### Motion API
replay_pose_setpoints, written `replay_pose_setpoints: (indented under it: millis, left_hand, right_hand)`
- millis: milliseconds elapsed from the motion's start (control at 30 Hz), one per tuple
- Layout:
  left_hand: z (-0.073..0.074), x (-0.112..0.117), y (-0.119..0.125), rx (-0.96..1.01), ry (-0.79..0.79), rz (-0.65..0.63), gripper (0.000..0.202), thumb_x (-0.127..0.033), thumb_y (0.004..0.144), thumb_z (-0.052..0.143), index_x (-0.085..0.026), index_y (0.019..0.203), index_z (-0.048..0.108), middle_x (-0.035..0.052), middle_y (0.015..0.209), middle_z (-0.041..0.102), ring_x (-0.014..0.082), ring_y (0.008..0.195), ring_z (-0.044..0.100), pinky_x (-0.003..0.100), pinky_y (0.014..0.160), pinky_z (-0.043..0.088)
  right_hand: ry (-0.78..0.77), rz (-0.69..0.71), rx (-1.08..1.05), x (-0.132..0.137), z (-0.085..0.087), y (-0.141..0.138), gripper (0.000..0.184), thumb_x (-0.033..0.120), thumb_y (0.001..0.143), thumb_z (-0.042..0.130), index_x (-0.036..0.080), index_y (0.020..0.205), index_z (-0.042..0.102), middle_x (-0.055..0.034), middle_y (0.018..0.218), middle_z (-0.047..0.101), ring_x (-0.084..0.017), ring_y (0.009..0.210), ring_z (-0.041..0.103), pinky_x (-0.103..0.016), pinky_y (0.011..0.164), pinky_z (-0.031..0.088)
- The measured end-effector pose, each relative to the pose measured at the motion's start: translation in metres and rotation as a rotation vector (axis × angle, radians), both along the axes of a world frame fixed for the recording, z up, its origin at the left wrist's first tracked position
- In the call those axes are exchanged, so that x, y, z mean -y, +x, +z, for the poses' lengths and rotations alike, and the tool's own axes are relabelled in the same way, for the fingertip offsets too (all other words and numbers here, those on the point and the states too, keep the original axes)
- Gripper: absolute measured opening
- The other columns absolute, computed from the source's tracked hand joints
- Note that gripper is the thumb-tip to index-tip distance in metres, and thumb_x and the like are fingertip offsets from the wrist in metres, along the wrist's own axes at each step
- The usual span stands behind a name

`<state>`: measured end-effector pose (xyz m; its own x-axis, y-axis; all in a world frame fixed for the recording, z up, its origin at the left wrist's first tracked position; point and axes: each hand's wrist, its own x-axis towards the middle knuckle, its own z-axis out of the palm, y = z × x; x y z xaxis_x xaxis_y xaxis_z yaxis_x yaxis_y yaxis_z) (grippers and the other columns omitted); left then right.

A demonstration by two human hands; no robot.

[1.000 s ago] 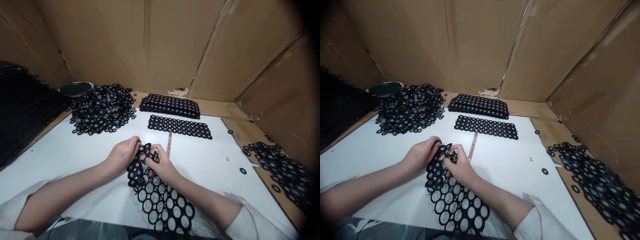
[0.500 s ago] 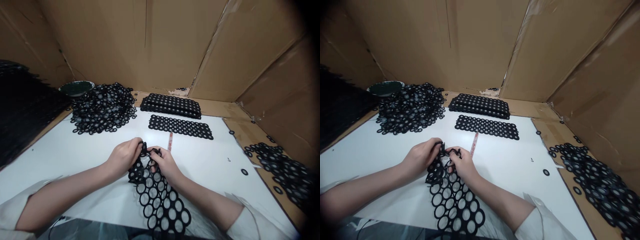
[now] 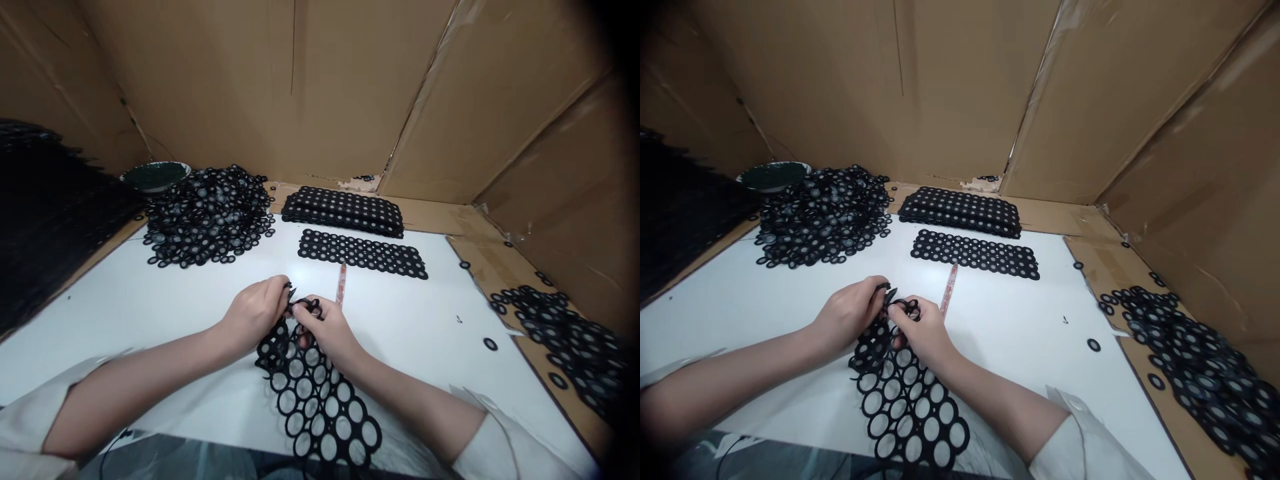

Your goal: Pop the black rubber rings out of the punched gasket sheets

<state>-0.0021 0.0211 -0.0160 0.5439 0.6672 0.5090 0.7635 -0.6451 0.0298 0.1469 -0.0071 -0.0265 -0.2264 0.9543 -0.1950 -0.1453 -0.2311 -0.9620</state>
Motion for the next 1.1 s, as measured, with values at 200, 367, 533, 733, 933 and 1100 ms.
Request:
replay_pose_setpoints:
  millis: [200, 367, 533, 733, 933, 1100]
  left_hand:
    - [0.006, -0.005, -0.004, 0.08, 0.242, 0.004, 0.01, -0.017, 0.082, 0.042, -0.014, 0.09, 0.047, 0.0005, 0.064, 0.058, 0.0114, 0.054, 0.055, 0.022, 0.053, 0.043]
    - [0.001, -0.002, 0.002, 0.0, 0.223, -0.084, 0.006, -0.018, 0.082, 0.042, -0.014, 0.084, 0.047, 0.001, 0.062, 0.057, 0.013, 0.055, 0.055, 0.023, 0.053, 0.044]
    - [-0.003, 0.002, 0.01, -0.032, -0.023, -0.124, 0.014, -0.02, 0.085, 0.032, -0.014, 0.085, 0.045, 0.0039, 0.066, 0.056, 0.0157, 0.058, 0.055, 0.027, 0.054, 0.045]
    - [0.01, 0.003, 0.009, 0.192, -0.621, -0.13, 0.02, -0.035, 0.086, 0.031, -0.018, 0.091, 0.04, 0.0013, 0.071, 0.058, 0.0145, 0.063, 0.056, 0.025, 0.056, 0.044]
    - [0.033, -0.022, -0.011, 0.528, -0.432, 0.299, 0.023, -0.033, 0.087, 0.027, -0.019, 0.081, 0.045, -0.0001, 0.067, 0.054, 0.0135, 0.06, 0.051, 0.024, 0.054, 0.039]
    - [0.027, -0.019, -0.016, 0.347, -0.385, 0.176, 0.017, -0.031, 0.085, 0.033, -0.02, 0.087, 0.045, -0.0014, 0.067, 0.054, 0.012, 0.059, 0.052, 0.022, 0.054, 0.039]
  right_hand:
    - [-0.016, -0.076, -0.036, 0.0, -0.002, -0.003, 0.026, 0.041, 0.075, 0.052, 0.015, 0.07, 0.049, 0.0024, 0.063, 0.054, -0.005, 0.039, 0.047, -0.018, 0.038, 0.037]
    - [-0.029, -0.131, -0.097, -0.001, -0.003, -0.005, 0.025, 0.039, 0.075, 0.052, 0.015, 0.067, 0.049, 0.0043, 0.055, 0.048, -0.007, 0.041, 0.047, -0.019, 0.039, 0.038]
    - [-0.021, -0.098, -0.103, 0.0, -0.004, -0.005, 0.022, 0.035, 0.076, 0.051, 0.016, 0.066, 0.05, 0.0045, 0.052, 0.047, -0.007, 0.041, 0.046, -0.019, 0.039, 0.039]
    - [-0.032, -0.052, -0.146, 0.001, -0.003, -0.003, 0.018, 0.034, 0.077, 0.049, 0.017, 0.07, 0.047, 0.0044, 0.057, 0.049, -0.008, 0.047, 0.048, -0.019, 0.042, 0.041]
    - [-0.166, -0.029, -0.22, 0.002, 0.001, -0.001, 0.012, 0.028, 0.075, 0.046, 0.019, 0.069, 0.043, 0.0032, 0.062, 0.05, -0.009, 0.054, 0.049, -0.02, 0.044, 0.041]
    - [-0.086, 0.012, -0.136, 0.0, 0.001, 0.002, 0.026, 0.042, 0.075, 0.049, 0.018, 0.067, 0.043, 0.0013, 0.068, 0.053, -0.009, 0.058, 0.05, -0.02, 0.047, 0.041]
